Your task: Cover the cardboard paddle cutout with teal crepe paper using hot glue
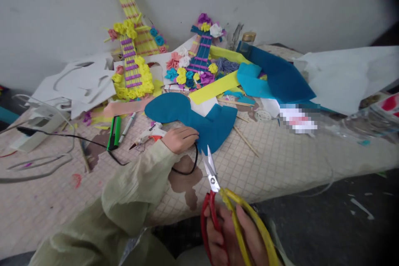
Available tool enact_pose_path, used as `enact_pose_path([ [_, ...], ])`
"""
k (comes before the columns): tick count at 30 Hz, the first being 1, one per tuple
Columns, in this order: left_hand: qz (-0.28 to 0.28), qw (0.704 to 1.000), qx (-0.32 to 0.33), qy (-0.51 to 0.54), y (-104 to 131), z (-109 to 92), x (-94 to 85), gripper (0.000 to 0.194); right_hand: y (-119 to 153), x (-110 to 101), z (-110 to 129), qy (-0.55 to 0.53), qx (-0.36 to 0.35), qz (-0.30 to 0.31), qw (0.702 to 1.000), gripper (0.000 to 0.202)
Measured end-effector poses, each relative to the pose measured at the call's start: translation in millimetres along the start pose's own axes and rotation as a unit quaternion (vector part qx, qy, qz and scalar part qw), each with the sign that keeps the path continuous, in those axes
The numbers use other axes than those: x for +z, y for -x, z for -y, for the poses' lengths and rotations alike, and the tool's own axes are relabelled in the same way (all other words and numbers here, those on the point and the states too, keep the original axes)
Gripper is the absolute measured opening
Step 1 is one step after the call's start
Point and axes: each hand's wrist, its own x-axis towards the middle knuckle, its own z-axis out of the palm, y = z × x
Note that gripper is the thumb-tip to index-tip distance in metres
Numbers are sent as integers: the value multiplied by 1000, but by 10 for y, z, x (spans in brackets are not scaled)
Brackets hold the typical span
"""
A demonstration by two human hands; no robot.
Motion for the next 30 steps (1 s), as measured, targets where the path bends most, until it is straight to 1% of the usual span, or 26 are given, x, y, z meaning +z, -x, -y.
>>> enact_pose_path([
  [3,9,1000,1,-25,14,-38,49,12,-90,39,0,-16,21,0,1000,51],
  [7,34,999,12,-40,21,-82,106,12,-171,84,13,-41,14,-20,999,50],
  [12,67,995,27,-71,43,-74,131,14,-240,104,-17,-59,18,-38,997,52],
  [16,79,985,65,-137,53,-59,141,14,-310,153,-60,-83,11,-15,996,53],
  [19,83,980,82,-160,46,-61,144,13,-371,183,-118,-88,-7,-3,996,54],
  [22,82,981,87,-153,38,-63,142,13,-426,197,-185,-94,-23,6,995,55],
  [24,80,984,84,-138,41,-58,139,13,-451,205,-219,-101,-31,-1,994,56],
  [28,78,993,46,-72,59,-37,138,13,-473,232,-234,-81,-46,-27,995,56],
  [30,79,995,34,-58,65,-27,142,13,-472,244,-223,-60,-43,-34,997,56],
])
